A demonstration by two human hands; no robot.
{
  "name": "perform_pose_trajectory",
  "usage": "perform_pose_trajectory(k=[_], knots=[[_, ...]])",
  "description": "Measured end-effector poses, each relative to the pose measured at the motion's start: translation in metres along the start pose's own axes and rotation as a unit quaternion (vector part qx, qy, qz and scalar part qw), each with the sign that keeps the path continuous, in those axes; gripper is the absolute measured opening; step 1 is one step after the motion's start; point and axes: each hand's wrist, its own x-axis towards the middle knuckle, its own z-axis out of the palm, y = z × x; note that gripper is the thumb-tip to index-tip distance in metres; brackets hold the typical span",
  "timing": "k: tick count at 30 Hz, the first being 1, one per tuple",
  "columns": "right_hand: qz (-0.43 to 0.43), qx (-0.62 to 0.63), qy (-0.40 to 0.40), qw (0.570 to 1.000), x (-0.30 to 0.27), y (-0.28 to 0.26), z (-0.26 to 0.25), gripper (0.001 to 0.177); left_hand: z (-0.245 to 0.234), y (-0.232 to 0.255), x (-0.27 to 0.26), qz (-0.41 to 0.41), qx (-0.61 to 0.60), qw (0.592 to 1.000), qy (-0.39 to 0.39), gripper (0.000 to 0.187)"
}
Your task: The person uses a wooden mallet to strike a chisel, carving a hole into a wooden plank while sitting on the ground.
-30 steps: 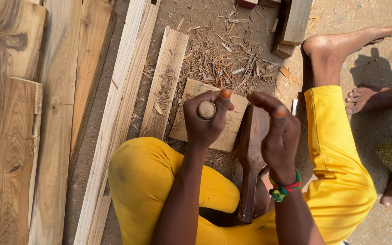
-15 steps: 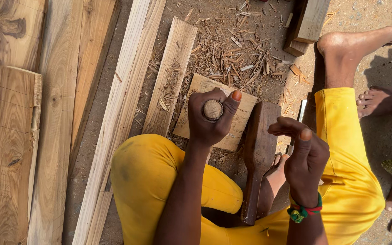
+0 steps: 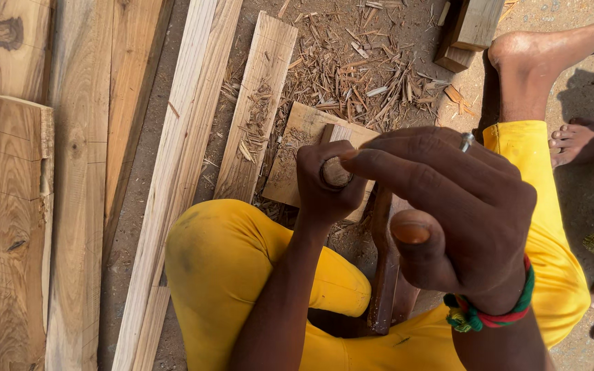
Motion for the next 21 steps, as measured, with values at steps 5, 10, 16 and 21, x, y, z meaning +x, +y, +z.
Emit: perform_pose_trajectory(k=[5,10,16,21], knots=[[-0.063,-0.067,-0.159,0.983,0.012,0.029,0.049,0.053,0.021,0.001,-0.02,-0.257,-0.554,0.764,0.21,0.05],[0.038,-0.072,-0.305,0.949,0.021,0.05,0.08,0.045,0.032,-0.036,-0.018,-0.225,-0.642,0.723,0.125,0.063],[-0.05,0.027,-0.119,0.991,0.012,0.021,0.017,0.046,0.026,-0.043,-0.02,-0.191,-0.623,0.751,0.102,0.063],[-0.018,0.007,-0.184,0.983,0.026,0.034,0.048,0.044,0.022,-0.032,-0.032,-0.19,-0.623,0.751,0.112,0.063]])
